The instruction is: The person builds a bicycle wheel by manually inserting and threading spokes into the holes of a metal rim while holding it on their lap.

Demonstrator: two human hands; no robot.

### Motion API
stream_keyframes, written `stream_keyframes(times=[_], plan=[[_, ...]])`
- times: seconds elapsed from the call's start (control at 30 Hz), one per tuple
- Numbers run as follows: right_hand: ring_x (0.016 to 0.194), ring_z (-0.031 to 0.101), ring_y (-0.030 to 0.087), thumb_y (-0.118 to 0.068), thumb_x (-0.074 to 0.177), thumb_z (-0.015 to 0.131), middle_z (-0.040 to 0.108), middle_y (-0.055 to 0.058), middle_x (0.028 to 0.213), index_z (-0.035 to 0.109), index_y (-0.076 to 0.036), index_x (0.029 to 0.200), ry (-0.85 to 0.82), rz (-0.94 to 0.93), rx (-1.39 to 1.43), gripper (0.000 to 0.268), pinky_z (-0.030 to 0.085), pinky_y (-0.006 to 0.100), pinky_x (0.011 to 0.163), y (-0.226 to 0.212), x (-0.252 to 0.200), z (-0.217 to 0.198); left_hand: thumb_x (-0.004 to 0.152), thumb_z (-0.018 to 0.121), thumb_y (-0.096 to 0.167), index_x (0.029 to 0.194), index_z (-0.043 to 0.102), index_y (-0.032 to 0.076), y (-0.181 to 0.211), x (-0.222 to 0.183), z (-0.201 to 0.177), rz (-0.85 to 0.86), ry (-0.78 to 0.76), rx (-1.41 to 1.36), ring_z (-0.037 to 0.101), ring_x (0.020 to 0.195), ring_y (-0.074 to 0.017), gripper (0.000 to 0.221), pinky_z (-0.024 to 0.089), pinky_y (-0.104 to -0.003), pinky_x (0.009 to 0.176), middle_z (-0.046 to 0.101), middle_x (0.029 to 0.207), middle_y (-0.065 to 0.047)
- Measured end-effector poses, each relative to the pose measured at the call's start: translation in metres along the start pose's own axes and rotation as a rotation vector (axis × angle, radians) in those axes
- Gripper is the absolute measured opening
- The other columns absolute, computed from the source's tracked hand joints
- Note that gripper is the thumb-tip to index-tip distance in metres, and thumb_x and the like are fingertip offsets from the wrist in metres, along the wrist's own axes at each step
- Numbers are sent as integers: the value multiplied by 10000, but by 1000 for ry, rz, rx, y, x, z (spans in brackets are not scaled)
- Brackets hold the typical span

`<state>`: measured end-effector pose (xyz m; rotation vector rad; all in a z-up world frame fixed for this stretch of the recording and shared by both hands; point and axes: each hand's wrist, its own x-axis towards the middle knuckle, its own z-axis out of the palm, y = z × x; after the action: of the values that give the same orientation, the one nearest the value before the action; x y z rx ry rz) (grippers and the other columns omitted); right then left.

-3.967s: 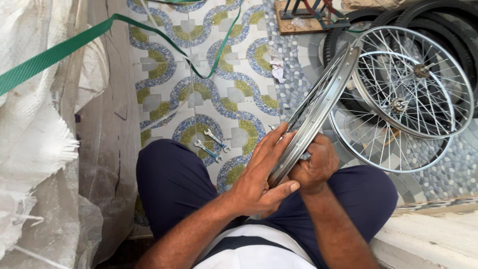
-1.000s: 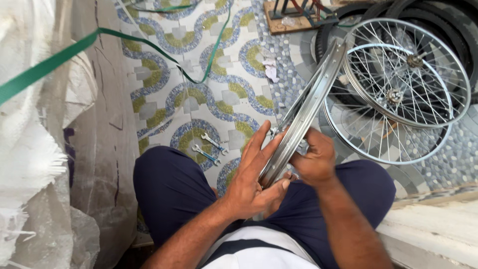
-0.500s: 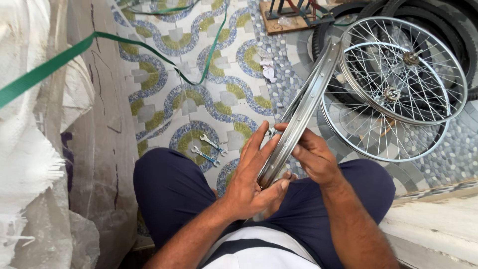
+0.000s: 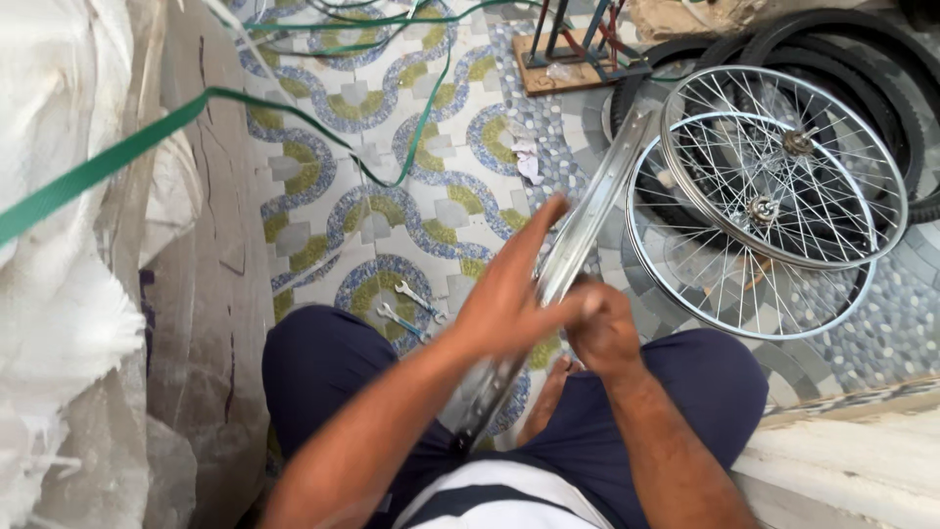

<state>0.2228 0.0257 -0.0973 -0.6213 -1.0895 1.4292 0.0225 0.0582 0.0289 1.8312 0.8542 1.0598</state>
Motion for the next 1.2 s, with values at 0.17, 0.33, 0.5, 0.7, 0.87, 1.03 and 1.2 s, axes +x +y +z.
stream_keyframes(times=[0.17,0.33,0.5,0.7,0.87,1.03,1.2], plan=[[952,624,182,-45,1067,703,672,153,1009,696,60,1140,229,88,-386,128,518,303,828,-6,-5,-2,767,684,222,1604,300,-4,11,17,-11,-82,-23,-100,557,1402,-385,949,436,-422,1166,546,1496,-284],[1208,681,207,21,965,726,670,165,1311,654,52,1191,229,-362,-411,239,558,331,1059,-40,9,29,783,639,186,1616,300,30,15,-36,-9,-162,-15,-275,626,1361,-361,913,482,-409,1133,604,1469,-236],[1125,685,189,-46,1010,712,697,161,1250,668,81,1251,81,-241,-329,276,559,305,985,-38,16,37,785,705,151,1615,354,45,10,-51,-11,98,66,-44,350,1603,-401,908,293,-491,1326,354,1699,-258],[1040,677,164,-134,1041,701,711,124,1153,627,75,1308,13,-86,-50,347,553,295,969,-39,24,36,795,688,175,1629,348,61,10,-54,-13,33,26,-50,315,1611,-425,908,283,-529,1314,268,1718,-254],[947,677,155,-87,935,747,704,91,1106,638,50,1215,151,-236,-564,330,569,286,868,-40,27,63,871,721,253,1634,347,54,7,-59,-10,40,29,-79,310,1613,-424,872,271,-531,1316,275,1721,-254],[848,677,167,-55,806,863,699,103,1012,643,-28,948,304,-632,-1228,264,531,245,725,-42,21,66,964,718,343,1639,351,55,5,-59,-6,61,32,-60,319,1634,-406,820,288,-517,1336,280,1740,-243],[1054,693,242,-13,885,809,704,189,1179,685,65,1097,69,-307,-534,258,569,341,929,-52,17,35,934,720,344,1627,360,52,5,-59,-8,19,27,-68,317,1592,-428,834,283,-549,1285,282,1713,-264]])
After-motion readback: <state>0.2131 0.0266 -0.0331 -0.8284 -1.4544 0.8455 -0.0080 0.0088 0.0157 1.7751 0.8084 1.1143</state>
